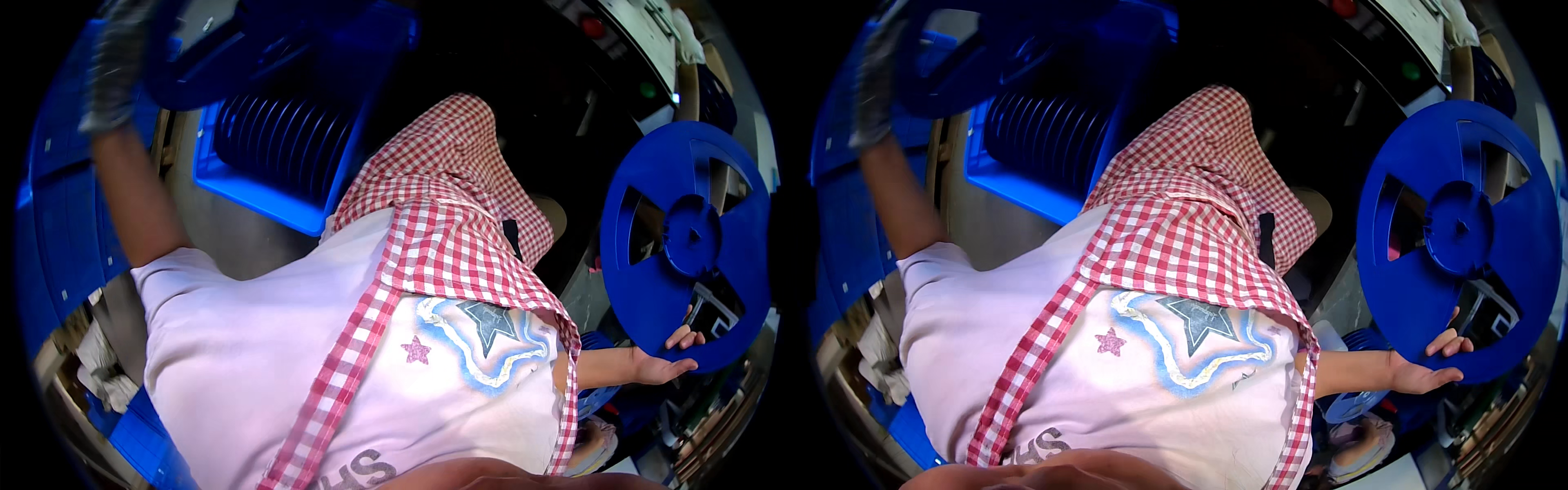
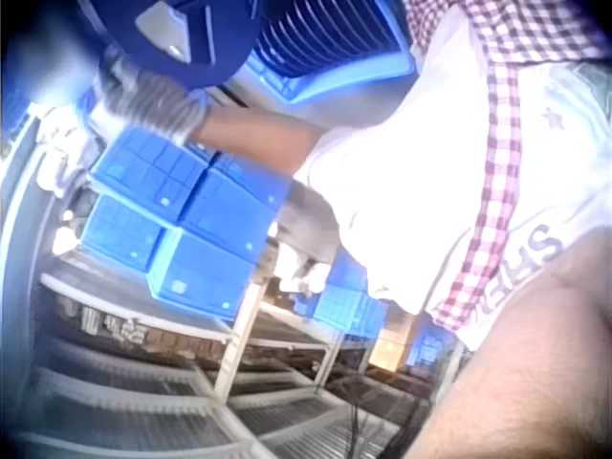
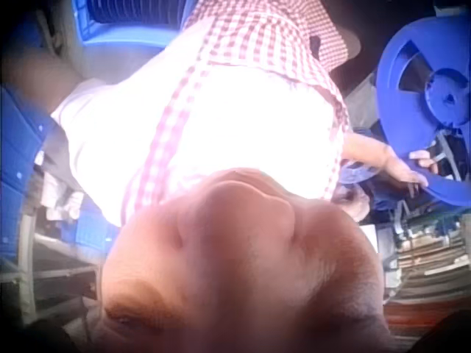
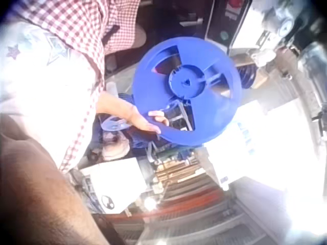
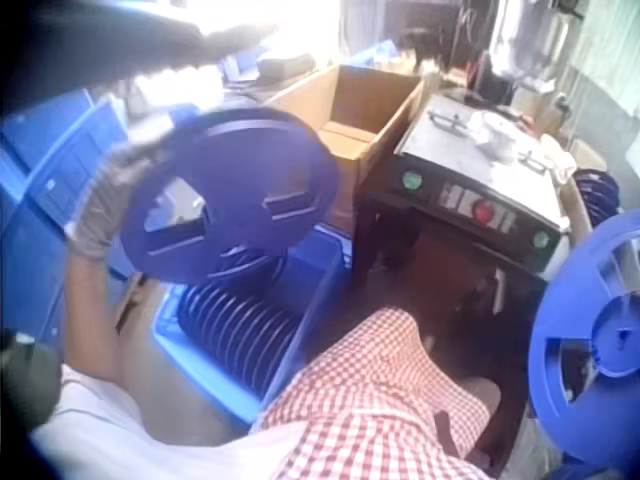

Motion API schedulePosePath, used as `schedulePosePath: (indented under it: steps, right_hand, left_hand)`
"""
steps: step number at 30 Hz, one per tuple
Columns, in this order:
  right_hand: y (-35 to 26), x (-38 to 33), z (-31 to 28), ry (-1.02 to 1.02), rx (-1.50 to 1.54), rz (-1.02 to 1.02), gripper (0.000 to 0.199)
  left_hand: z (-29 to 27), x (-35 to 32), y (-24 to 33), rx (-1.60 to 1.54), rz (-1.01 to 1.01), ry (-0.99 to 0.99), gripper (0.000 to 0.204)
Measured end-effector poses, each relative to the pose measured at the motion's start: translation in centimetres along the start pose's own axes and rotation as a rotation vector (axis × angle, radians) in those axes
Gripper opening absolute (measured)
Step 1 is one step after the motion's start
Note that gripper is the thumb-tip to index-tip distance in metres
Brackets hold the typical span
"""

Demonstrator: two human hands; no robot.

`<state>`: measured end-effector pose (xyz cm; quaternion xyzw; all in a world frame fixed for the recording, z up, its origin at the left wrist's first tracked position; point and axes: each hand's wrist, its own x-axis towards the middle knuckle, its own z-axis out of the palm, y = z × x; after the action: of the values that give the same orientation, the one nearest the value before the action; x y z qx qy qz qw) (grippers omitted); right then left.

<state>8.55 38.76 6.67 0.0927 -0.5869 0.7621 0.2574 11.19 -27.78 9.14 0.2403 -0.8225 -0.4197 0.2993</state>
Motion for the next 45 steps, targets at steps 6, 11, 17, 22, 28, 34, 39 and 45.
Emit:
schedulePosePath:
  steps: [6, 11, 17, 22, 28, 34, 39, 45]
  right_hand:
    - [0.8, 0.5, 2.6, -0.013, -0.065, -0.001, 0.045]
    - [0.2, 0.1, 3.2, -0.045, -0.129, 0.014, 0.046]
    - [0.3, -1.0, 4.6, -0.090, -0.051, 0.098, 0.051]
    - [2.3, -0.3, 7.5, -0.104, -0.370, 0.097, 0.070]
    - [3.0, -0.3, 8.6, -0.147, -0.220, 0.183, 0.069]
    - [1.4, -2.5, 6.8, -0.162, -0.142, 0.283, 0.071]
    - [1.3, -3.0, 3.7, 0.254, -0.234, 0.255, 0.054]
    - [-2.0, -4.9, -0.1, 0.154, -0.333, 0.107, 0.040]
  left_hand:
    - [5.1, -0.2, -18.4, 0.291, 0.021, -0.158, 0.024]
    - [5.3, 0.0, -28.5, 0.733, -0.118, -0.104, 0.041]
    - [7.3, -1.1, -31.8, 0.713, -0.055, -0.023, 0.039]
    - [11.0, -0.8, -24.0, 0.875, 0.177, -0.023, 0.047]
    - [25.4, -8.8, -1.6, -0.545, 0.238, -0.680, 0.073]
    - [33.1, -7.9, 5.9, -0.602, 0.352, -1.045, 0.050]
    - [30.2, -8.0, 7.1, -0.922, 0.083, -1.715, 0.036]
    - [23.3, -11.7, 10.5, -0.986, 0.030, -1.360, 0.035]
